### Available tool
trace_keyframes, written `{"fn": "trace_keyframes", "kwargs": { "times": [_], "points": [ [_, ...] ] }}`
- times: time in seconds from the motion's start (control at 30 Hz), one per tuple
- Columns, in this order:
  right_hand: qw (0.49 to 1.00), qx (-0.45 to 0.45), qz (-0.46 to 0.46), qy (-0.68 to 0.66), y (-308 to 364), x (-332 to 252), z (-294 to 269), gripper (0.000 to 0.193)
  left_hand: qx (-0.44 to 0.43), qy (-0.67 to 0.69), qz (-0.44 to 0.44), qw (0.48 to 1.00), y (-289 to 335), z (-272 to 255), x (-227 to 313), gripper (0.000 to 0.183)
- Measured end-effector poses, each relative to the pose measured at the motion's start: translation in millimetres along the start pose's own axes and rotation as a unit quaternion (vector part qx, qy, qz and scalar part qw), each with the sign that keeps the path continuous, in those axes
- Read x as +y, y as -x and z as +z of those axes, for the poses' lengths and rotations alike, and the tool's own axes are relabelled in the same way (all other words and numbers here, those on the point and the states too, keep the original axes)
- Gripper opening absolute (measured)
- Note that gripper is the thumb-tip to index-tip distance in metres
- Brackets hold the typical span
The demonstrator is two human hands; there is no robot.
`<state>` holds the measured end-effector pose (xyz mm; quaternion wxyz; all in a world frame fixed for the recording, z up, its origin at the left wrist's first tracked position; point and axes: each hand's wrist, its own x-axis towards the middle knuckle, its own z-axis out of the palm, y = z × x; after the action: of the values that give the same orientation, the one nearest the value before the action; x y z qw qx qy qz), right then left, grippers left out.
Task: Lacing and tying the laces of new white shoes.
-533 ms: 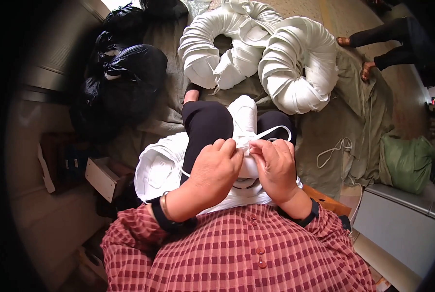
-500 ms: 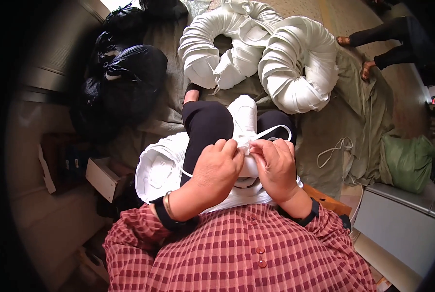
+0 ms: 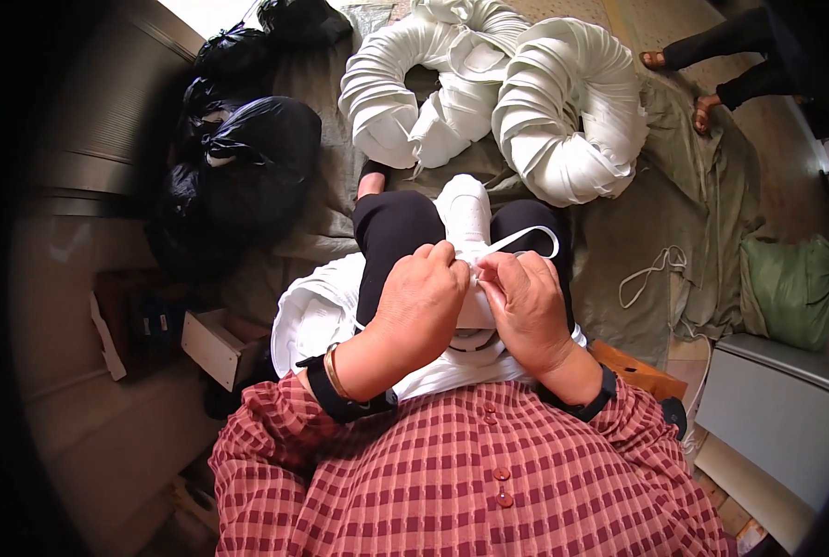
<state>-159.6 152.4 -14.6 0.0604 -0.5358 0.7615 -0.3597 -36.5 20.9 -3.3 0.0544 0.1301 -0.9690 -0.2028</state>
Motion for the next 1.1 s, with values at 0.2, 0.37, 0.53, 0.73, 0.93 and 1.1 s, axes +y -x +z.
{"fn": "trace_keyframes", "kwargs": {
  "times": [0.2,0.37,0.53,0.73,0.93,1.1],
  "points": [
    [1.0,-0.013,0.015,-0.018,1.9,-2.9,1.1,0.027,-0.028,0.015,0.029,0.999,-2.8,2.8,-11.7,0.015],
    [0.998,-0.033,0.036,-0.033,-4.3,-2.6,-3.0,0.039,0.022,-0.051,0.081,0.995,3.9,-54.3,-16.1,0.011],
    [0.995,-0.062,0.074,-0.003,-22.5,-13.5,7.1,0.037,0.105,0.285,-0.048,0.952,26.7,-57.7,-48.0,0.01],
    [0.827,-0.158,0.307,-0.445,-32.5,8.1,-4.5,0.03,0.006,0.796,-0.17,0.581,17.2,4.3,-43.0,0.007],
    [0.558,-0.114,0.307,-0.762,-18.0,50.2,-44.1,0.024,0.13,0.69,-0.296,0.648,56.2,-34.0,-82.4,0.01],
    [0.516,0.022,0.357,-0.778,25.4,95.1,-43.6,0.024,0.293,0.744,-0.45,0.397,310.0,-80.8,-273.2,0.013]
  ]
}}
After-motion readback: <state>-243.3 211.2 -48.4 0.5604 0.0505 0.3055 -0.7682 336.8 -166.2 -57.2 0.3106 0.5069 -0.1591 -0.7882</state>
